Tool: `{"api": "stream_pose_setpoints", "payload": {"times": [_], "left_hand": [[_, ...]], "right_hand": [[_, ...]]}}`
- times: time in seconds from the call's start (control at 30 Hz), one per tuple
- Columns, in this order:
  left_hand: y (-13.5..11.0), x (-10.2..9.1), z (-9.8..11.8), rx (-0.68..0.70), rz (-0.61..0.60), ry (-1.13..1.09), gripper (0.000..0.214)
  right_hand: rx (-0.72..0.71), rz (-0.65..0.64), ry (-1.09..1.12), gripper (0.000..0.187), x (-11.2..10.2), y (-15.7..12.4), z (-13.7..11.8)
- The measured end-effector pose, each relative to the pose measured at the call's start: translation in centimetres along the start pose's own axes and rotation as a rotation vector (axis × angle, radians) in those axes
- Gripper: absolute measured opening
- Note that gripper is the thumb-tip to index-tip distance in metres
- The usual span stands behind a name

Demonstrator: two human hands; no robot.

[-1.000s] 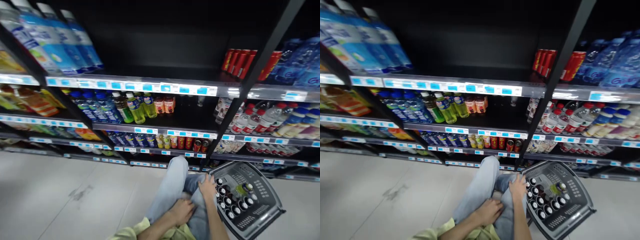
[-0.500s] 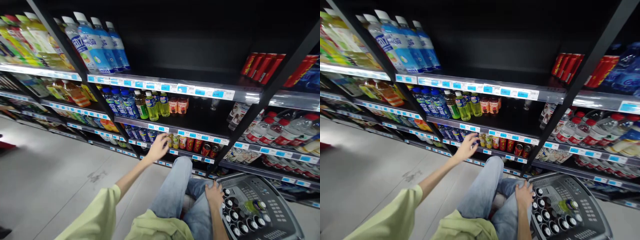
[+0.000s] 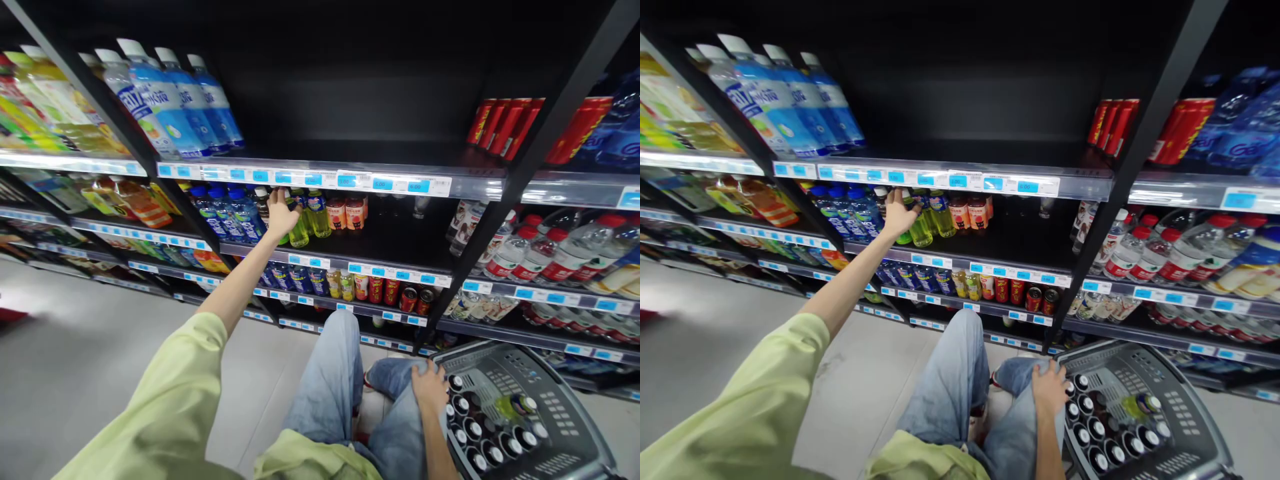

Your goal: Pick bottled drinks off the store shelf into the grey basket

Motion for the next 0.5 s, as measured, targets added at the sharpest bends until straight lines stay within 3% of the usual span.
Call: {"api": "stream_pose_setpoints", "payload": {"times": [0.1, 0.23, 0.4, 0.5], "left_hand": [[0.4, -0.2, -0.1, -0.030, -0.008, -0.036, 0.068], [-0.6, -1.1, -0.4, -0.104, 0.077, -0.140, 0.061], [-3.9, -0.9, 0.8, -0.062, 0.028, -0.144, 0.016], [-6.7, -0.9, 2.0, 0.014, 0.051, -0.147, 0.015]], "right_hand": [[0.009, 0.004, -0.001, 0.059, -0.2, 0.0, -0.4], [0.016, 0.020, 0.007, 0.057, -0.2, 0.2, -0.6], [0.011, 0.029, 0.014, 0.056, -0.5, 0.0, -0.8], [0.008, 0.025, 0.021, 0.056, -0.8, -0.3, -1.1]]}}
Point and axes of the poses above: each hand's wrist, its own y-axis towards the middle knuckle, its own x-axis out of the palm, z = x × y, the point moved 5 cm from there along y, towards the middle knuckle, and after that the axes turned 13 degrees about y, right-handed, at the moved point
